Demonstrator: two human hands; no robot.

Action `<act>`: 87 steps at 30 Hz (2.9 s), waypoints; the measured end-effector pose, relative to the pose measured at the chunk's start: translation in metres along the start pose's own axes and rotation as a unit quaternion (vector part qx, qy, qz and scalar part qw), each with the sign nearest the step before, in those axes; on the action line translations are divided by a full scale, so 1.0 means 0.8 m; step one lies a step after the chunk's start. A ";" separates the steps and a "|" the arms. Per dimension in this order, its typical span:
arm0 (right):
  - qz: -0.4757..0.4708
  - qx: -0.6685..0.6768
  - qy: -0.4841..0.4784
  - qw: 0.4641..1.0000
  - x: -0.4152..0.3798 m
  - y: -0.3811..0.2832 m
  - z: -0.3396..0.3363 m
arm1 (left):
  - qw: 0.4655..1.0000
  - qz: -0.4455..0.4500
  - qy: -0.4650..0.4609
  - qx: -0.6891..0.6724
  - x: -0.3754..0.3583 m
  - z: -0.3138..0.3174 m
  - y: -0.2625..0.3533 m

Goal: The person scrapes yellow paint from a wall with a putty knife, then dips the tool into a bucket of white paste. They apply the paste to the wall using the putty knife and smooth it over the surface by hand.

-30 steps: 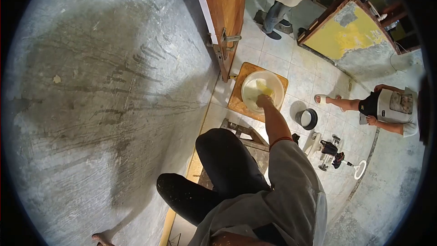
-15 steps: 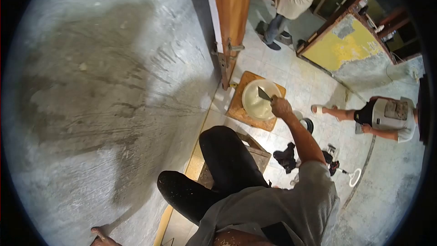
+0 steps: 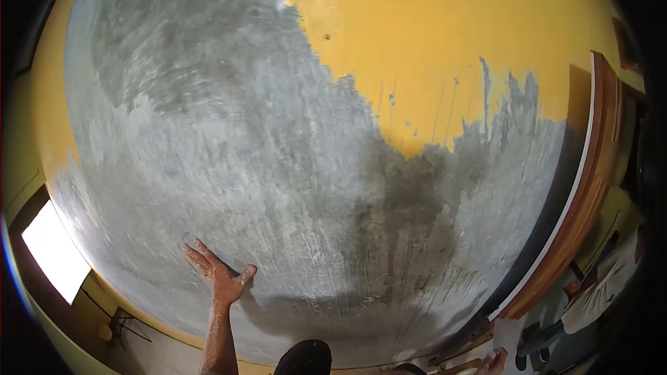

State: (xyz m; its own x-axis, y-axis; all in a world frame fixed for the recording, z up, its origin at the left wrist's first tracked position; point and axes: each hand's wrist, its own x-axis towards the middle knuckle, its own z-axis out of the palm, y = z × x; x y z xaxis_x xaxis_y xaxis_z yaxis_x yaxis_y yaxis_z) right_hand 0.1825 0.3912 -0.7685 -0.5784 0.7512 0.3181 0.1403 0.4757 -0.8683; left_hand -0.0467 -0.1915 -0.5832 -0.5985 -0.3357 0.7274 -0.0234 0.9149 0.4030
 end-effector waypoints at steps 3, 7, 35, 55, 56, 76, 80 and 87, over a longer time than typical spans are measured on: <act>0.000 0.182 0.016 0.983 0.026 -0.021 0.088 | 1.000 0.015 0.020 0.001 -0.001 -0.003 0.004; -0.061 0.345 -0.057 0.935 0.031 -0.114 0.180 | 0.997 0.032 0.060 -0.019 0.007 -0.012 0.006; -0.430 -0.113 0.154 0.883 0.087 -0.672 0.108 | 0.971 0.077 0.222 -0.041 0.040 0.013 -0.006; -0.456 -0.178 0.192 0.851 0.085 -0.712 0.102 | 0.966 0.086 0.237 -0.060 0.038 0.015 -0.014; -0.454 -0.161 0.179 0.858 0.086 -0.721 0.099 | 0.966 0.085 0.238 -0.060 0.038 0.015 -0.014; -0.408 -0.164 0.166 0.883 0.069 -0.763 0.091 | 0.969 0.087 0.218 -0.079 0.037 0.016 -0.020; -0.433 -0.182 0.148 0.870 0.068 -0.722 0.089 | 0.968 0.087 0.220 -0.084 0.036 0.015 -0.020; -0.431 -0.170 0.159 0.872 0.073 -0.735 0.090 | 0.971 0.087 0.203 -0.096 0.034 0.014 -0.025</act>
State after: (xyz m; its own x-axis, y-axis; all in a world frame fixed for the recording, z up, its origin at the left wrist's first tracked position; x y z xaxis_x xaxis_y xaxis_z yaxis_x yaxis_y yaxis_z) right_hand 0.0084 0.1223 -0.2667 -0.3427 0.1096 0.9330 0.0239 0.9939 -0.1080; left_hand -0.0717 -0.2163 -0.5776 -0.2147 -0.2765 0.9367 0.2225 0.9200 0.3226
